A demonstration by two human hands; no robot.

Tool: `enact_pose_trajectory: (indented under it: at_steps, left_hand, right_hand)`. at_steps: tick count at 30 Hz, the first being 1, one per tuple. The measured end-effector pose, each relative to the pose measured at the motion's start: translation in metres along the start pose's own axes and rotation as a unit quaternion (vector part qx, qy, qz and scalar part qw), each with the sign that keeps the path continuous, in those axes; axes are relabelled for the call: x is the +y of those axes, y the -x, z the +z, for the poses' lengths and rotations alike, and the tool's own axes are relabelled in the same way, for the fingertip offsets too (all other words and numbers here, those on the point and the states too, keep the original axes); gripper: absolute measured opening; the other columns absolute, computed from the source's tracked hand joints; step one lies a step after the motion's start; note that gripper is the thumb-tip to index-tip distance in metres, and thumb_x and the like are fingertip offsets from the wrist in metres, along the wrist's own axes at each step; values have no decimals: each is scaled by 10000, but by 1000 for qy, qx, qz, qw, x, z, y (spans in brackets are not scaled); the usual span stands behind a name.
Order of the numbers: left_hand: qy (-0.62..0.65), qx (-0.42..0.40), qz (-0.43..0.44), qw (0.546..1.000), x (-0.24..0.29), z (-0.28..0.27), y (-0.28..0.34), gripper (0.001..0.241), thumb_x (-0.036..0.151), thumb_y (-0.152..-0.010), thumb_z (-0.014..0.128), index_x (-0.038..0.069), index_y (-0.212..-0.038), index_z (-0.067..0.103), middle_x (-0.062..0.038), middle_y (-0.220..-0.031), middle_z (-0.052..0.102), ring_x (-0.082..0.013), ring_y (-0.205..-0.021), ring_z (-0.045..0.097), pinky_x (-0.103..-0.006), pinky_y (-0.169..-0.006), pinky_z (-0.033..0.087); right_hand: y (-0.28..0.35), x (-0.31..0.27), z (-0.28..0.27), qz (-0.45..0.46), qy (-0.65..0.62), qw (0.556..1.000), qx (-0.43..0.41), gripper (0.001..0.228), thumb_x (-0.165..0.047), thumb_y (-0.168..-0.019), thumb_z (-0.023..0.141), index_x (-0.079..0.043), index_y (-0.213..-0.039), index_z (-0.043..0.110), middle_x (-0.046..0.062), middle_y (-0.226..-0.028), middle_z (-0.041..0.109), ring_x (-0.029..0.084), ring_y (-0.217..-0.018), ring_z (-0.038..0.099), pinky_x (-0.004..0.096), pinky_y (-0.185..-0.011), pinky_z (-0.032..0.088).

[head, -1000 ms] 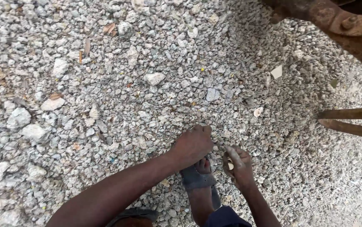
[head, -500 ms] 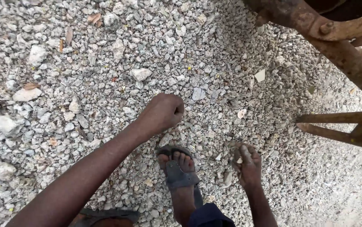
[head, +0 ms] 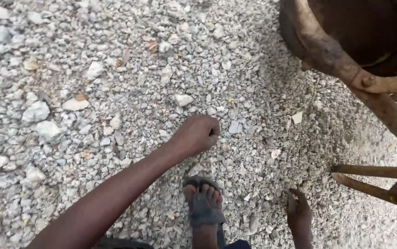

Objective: Picking up small stones and debris from a gravel surface by hand and collecting them.

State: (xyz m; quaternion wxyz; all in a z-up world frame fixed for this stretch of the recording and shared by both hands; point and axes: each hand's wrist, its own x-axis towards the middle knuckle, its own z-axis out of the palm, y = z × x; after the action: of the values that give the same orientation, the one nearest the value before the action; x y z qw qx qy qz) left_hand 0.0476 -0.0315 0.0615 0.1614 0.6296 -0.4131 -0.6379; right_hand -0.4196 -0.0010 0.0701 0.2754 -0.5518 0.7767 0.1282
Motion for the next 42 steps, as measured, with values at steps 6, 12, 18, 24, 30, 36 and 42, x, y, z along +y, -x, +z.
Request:
enact_pose_trajectory:
  at_steps: [6,12,18,24,30,36,42]
  left_hand:
    - [20,38,2,999,-6,-6,5,182,11,-922,578,128,-818,671,-9,-792,675,-113,-696,617,-199,-653,575]
    - [42,44,-30,998,-6,-12,11,123,69,-946,667,134,-843,658,-30,-889,699,-121,-695,597,-197,-611,522]
    - [30,68,-16,997,-13,-9,4,182,14,-896,613,129,-757,638,-12,-852,693,-113,-757,639,-225,-730,615]
    - [41,59,-43,996,-9,-9,5,132,23,-920,622,118,-849,679,-27,-890,703,-107,-710,618,-188,-589,552]
    - [28,76,-47,996,-17,-2,1,129,46,-923,622,138,-847,670,-28,-922,730,-108,-759,646,-223,-678,579]
    - [49,87,-48,994,-16,-3,3,116,43,-915,643,138,-861,682,-25,-924,718,-120,-794,650,-250,-709,575]
    - [39,82,-70,993,-19,-4,0,77,68,-923,645,122,-904,697,-43,-941,720,-140,-799,659,-265,-710,584]
  right_hand:
    - [-1,-10,-6,47,35,998,-26,249,-173,-1041,544,-116,-1240,684,123,-632,560,195,-496,396,345,-457,277]
    - [-7,-4,-5,-9,91,995,-44,181,-273,-1014,624,-121,-1071,705,113,-676,749,158,-428,448,306,-419,324]
    - [0,-17,3,-17,26,998,-62,163,-169,-1039,529,-42,-1061,629,164,-1014,808,160,-441,504,292,-409,371]
    - [3,-18,-3,-32,37,996,-74,159,-194,-1012,585,-82,-1111,638,144,-829,784,178,-454,494,314,-463,378]
    - [-9,6,3,-67,43,993,-85,175,-199,-1001,579,-96,-1113,664,144,-951,825,125,-408,508,258,-386,372]
    - [-18,16,5,-93,47,991,-84,172,-145,-995,558,-49,-1101,654,151,-913,796,149,-478,582,270,-410,446]
    - [-18,13,5,-102,58,989,-84,142,-153,-1000,562,-64,-1073,644,147,-962,799,137,-462,571,276,-411,439]
